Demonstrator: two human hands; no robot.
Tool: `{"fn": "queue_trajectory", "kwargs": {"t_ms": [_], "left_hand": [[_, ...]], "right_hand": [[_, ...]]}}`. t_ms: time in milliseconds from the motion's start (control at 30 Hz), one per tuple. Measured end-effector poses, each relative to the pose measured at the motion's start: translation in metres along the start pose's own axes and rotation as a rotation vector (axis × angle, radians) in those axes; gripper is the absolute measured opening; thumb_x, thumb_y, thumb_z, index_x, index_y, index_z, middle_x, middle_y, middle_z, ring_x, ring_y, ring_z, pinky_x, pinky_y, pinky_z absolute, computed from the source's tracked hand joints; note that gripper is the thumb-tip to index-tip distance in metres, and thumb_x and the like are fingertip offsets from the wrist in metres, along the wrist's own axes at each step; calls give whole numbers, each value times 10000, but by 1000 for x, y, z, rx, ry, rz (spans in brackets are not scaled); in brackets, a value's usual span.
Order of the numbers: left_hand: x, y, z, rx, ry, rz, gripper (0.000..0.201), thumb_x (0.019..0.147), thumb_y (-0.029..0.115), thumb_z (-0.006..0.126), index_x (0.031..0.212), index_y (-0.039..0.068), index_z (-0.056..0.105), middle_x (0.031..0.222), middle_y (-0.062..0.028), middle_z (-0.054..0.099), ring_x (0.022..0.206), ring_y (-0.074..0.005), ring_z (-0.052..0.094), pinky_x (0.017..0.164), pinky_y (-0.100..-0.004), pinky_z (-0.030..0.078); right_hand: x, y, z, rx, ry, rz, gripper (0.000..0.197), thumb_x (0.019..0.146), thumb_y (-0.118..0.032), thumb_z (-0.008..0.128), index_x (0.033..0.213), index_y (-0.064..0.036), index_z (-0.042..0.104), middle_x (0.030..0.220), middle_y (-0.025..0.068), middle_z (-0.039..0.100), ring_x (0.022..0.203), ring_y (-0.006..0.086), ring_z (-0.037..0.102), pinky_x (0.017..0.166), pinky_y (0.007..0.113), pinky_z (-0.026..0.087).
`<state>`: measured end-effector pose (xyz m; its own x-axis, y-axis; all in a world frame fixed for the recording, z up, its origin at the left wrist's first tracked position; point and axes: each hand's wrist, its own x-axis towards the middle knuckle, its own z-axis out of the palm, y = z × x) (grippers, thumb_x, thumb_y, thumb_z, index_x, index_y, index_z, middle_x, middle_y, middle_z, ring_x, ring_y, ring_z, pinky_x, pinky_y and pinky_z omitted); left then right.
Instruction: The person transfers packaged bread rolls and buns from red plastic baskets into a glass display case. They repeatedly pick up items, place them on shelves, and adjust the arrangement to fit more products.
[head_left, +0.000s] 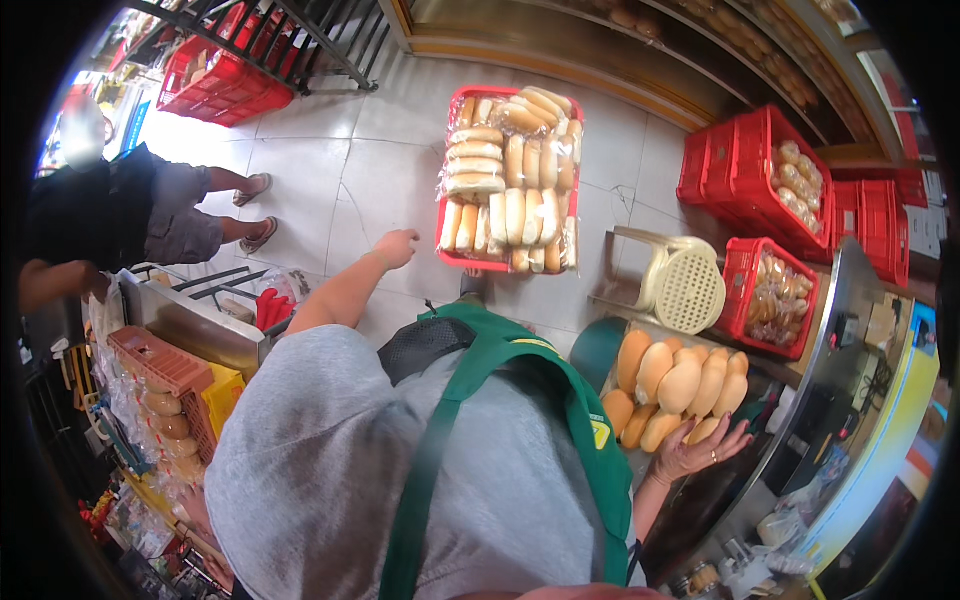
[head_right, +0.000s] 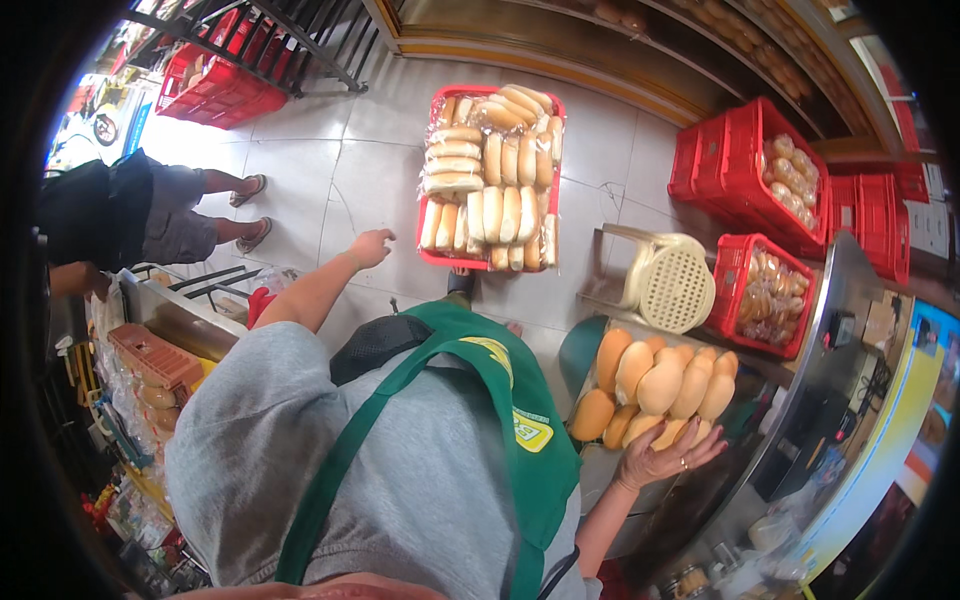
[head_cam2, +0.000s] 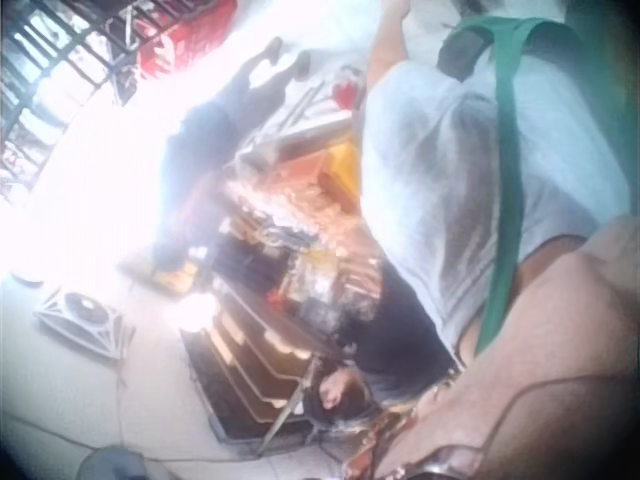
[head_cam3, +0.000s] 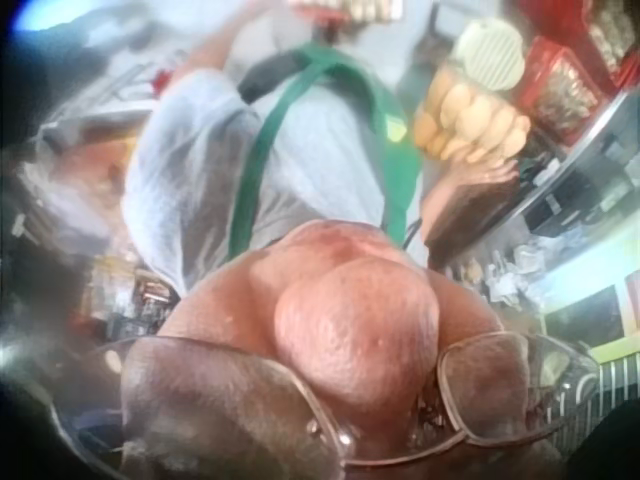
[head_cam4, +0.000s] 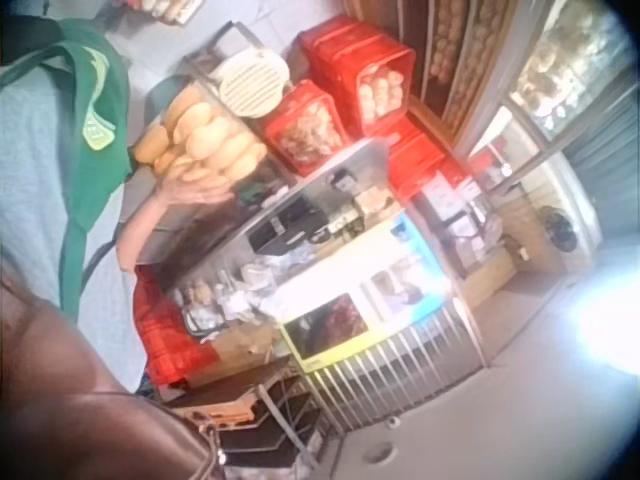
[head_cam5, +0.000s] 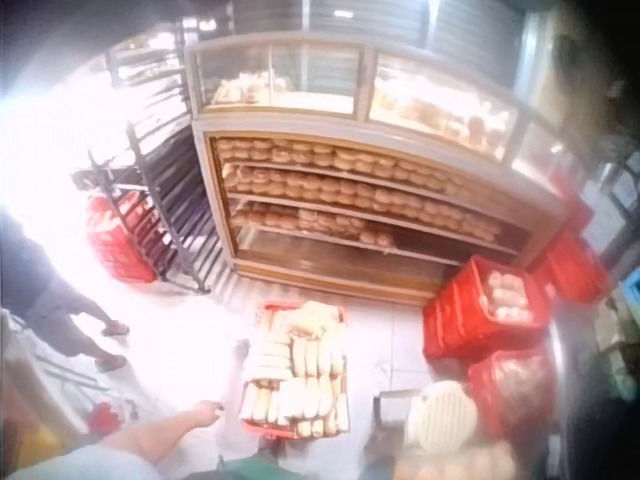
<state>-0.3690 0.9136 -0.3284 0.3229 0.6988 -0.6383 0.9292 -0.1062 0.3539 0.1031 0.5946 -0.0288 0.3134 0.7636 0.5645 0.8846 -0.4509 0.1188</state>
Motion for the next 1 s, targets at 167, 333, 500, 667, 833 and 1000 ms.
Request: {"fn": "queue_trajectory", "kwargs": {"t_ms": [167, 333, 500, 667, 833, 1000], "left_hand": [[-42, -92, -6, 115, -152, -146, 396, 789, 253, 706, 1159, 123, 653, 1107, -181, 673, 1067, -354, 626, 938, -428, 493], [-50, -94, -72, -172, -432, -489, 447, 804, 196, 718, 1234, 126, 619, 1007, -153, 683, 740, -266, 684, 626, -423, 608], [92, -54, -149, 254, -55, -208, 363, 819, 231, 631, 1164, 128, 676, 1096, -145, 687, 987, -306, 665, 838, -429, 550], [217, 167, -204, -55, 178, 10, 429, 810, 245, 644, 1212, 94, 643, 1132, -184, 676, 1037, -340, 652, 896, -423, 516], [241, 316, -199, 158, 8, 552, 461, 830, 197, 652, 1274, 86, 590, 1106, -200, 668, 1027, -374, 642, 909, -451, 496], [213, 365, -260, 271, -322, 454, 469, 829, 255, 681, 1262, 96, 595, 1121, -191, 659, 1054, -366, 630, 924, -464, 479]], "right_hand": [[90, -48, 58, 205, 61, 61, 509, 856, -52, 628, 1344, -31, 486, 1444, 200, 429, 1367, 466, 331, 1116, 591, 275], [126, -46, 113, 307, 79, 149, 556, 814, -9, 603, 1355, -16, 473, 1402, 195, 477, 1346, 432, 375, 1123, 541, 285], [106, -28, 162, 586, -43, 497, 541, 836, 7, 564, 1367, -11, 465, 1280, 190, 570, 1218, 342, 523, 1021, 449, 399], [120, -20, 216, 801, -242, 743, 512, 861, 33, 535, 1363, -50, 477, 1054, 150, 655, 956, 247, 635, 823, 345, 489], [184, -5, 353, 1035, -276, 799, 510, 871, 42, 545, 1364, -77, 488, 948, 131, 676, 871, 216, 648, 755, 323, 513], [334, -25, 414, 1002, -275, 434, 509, 850, 31, 567, 1346, -63, 506, 1127, 160, 649, 1014, 277, 634, 860, 400, 497]]}}
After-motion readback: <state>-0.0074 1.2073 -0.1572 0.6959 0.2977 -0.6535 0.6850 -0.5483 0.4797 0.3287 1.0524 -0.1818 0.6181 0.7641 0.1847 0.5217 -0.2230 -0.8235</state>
